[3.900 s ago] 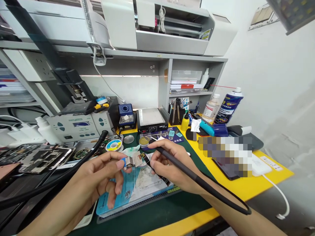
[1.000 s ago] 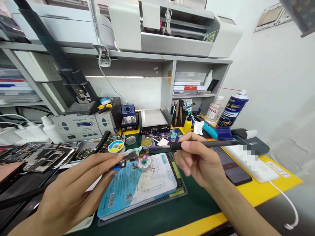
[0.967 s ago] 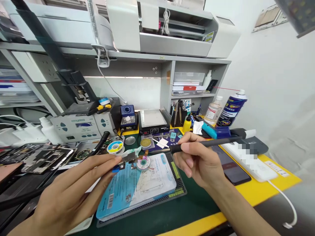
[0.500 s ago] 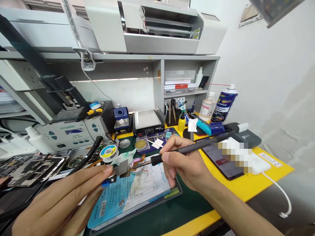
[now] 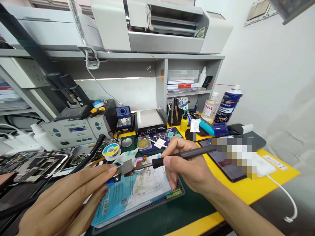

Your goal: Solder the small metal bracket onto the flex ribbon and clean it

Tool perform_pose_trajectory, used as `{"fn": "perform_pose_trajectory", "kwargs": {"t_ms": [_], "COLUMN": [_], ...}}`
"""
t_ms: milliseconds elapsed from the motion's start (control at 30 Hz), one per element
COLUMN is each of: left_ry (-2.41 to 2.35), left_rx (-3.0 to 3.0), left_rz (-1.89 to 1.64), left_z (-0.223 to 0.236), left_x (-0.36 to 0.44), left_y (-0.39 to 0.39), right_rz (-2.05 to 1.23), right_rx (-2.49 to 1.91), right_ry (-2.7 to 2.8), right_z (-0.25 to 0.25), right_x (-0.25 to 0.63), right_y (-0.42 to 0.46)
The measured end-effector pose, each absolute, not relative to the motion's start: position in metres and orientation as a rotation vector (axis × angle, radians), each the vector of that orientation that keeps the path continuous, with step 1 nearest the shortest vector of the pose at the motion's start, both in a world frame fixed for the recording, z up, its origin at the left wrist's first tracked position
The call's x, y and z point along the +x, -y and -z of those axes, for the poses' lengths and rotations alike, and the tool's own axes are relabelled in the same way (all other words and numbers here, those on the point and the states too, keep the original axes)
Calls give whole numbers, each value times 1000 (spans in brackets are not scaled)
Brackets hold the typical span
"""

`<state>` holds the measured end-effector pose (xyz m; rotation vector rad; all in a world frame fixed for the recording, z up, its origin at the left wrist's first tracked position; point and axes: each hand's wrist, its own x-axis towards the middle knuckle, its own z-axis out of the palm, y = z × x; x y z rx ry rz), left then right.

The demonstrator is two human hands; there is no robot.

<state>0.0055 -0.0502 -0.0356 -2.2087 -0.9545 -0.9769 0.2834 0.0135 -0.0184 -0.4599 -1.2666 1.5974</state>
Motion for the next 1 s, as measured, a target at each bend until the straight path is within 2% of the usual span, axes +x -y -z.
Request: {"fn": "perform_pose_trajectory", "kwargs": {"t_ms": [133, 433, 767, 1000], "left_ry": [836, 1008, 855, 912], "left_rx": [-2212, -2176, -2248, -2304], "left_rz": [1074, 1067, 1058, 823], "left_z": [36, 33, 33, 30], "left_x": [7, 13, 7, -1], "left_y": [45, 50, 45, 54], "right_rz": [-1533, -1420, -1470, -1464], "right_rx": [-474, -483, -532, -461], "right_ry": [1317, 1424, 1375, 1294], "right_z": [22, 23, 21, 22], "right_x": [285, 287, 286, 281], "right_y": [-12, -8, -9, -13]}}
